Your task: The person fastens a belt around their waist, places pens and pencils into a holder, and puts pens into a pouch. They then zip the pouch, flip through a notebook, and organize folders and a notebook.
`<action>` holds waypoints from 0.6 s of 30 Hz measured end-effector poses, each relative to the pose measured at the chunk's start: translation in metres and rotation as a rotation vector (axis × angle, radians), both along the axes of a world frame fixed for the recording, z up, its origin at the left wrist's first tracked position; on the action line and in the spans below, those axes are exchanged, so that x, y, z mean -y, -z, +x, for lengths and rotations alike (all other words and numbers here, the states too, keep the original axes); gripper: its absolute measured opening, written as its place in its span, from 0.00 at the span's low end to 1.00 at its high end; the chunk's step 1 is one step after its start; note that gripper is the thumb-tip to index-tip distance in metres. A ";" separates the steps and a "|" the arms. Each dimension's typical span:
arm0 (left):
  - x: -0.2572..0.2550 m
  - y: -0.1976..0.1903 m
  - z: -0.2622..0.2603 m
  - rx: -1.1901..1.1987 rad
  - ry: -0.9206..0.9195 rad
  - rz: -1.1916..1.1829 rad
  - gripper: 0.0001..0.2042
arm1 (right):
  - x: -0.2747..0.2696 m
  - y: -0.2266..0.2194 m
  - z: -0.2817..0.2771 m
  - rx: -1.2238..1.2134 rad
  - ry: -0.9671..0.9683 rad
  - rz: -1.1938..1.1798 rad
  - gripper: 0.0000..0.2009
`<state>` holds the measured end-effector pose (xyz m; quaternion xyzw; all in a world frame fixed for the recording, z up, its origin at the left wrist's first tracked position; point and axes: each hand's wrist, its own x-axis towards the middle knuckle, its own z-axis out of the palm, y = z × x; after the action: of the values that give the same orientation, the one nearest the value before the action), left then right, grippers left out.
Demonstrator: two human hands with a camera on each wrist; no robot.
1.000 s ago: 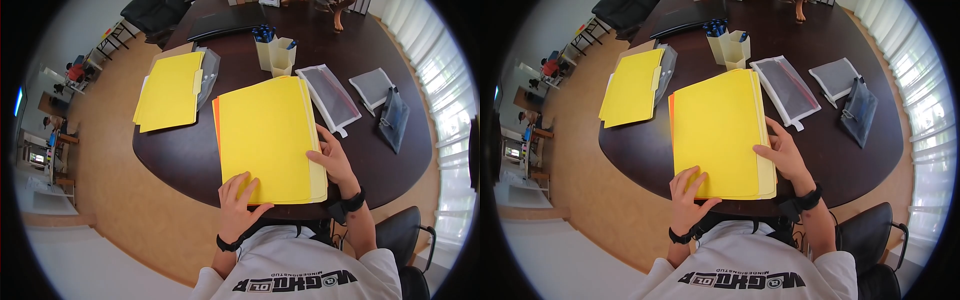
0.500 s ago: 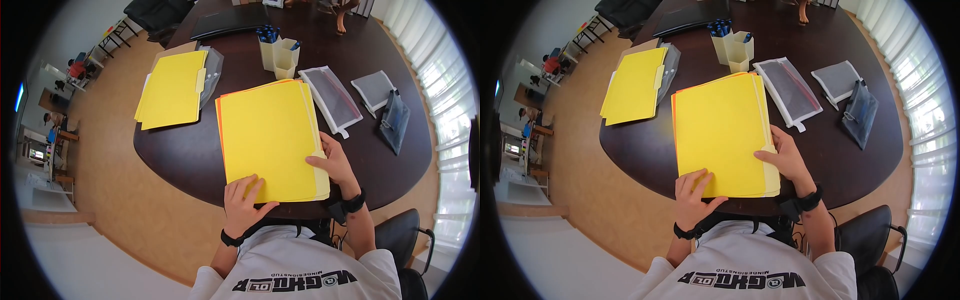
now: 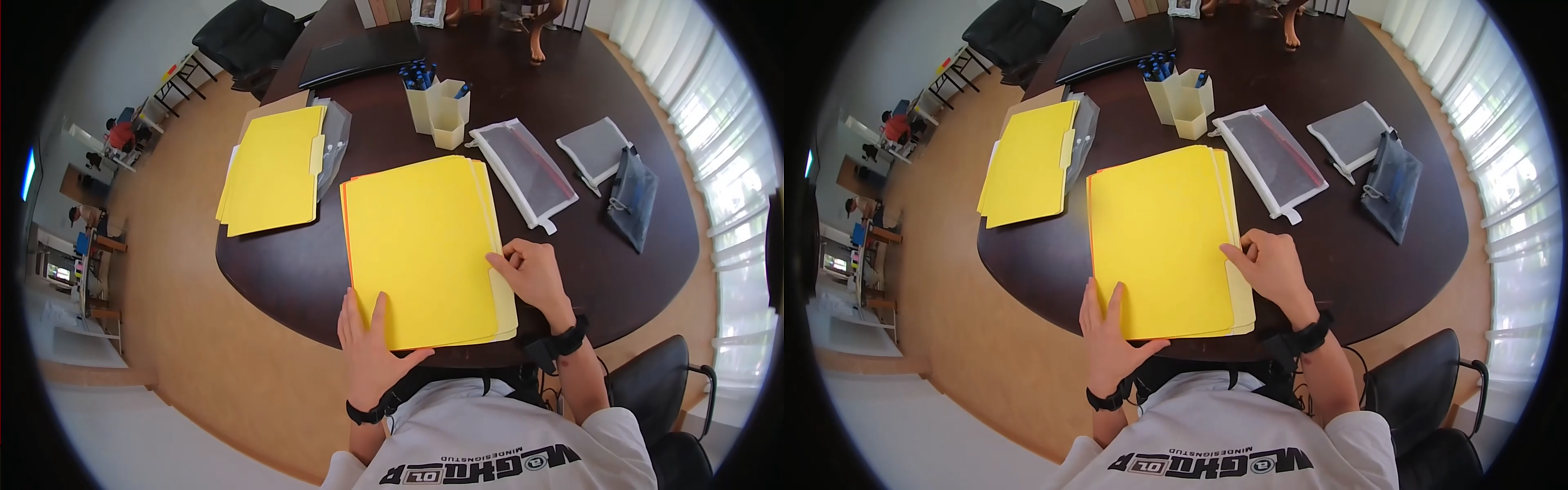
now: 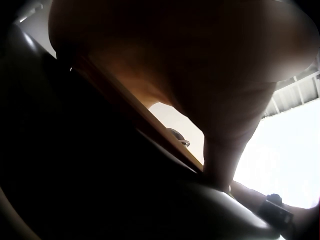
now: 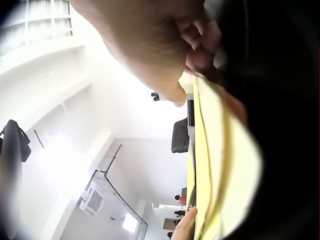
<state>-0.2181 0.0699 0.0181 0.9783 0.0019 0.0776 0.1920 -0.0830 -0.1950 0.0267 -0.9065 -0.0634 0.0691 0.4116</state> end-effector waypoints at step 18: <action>0.005 0.002 0.016 -0.017 0.082 -0.019 0.50 | 0.042 0.030 0.072 0.518 0.218 -0.466 0.11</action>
<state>-0.2025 0.0649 0.0158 0.9764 -0.0356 0.0616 0.2041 -0.0114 -0.2367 -0.0033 -0.9649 -0.0511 -0.1942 0.1692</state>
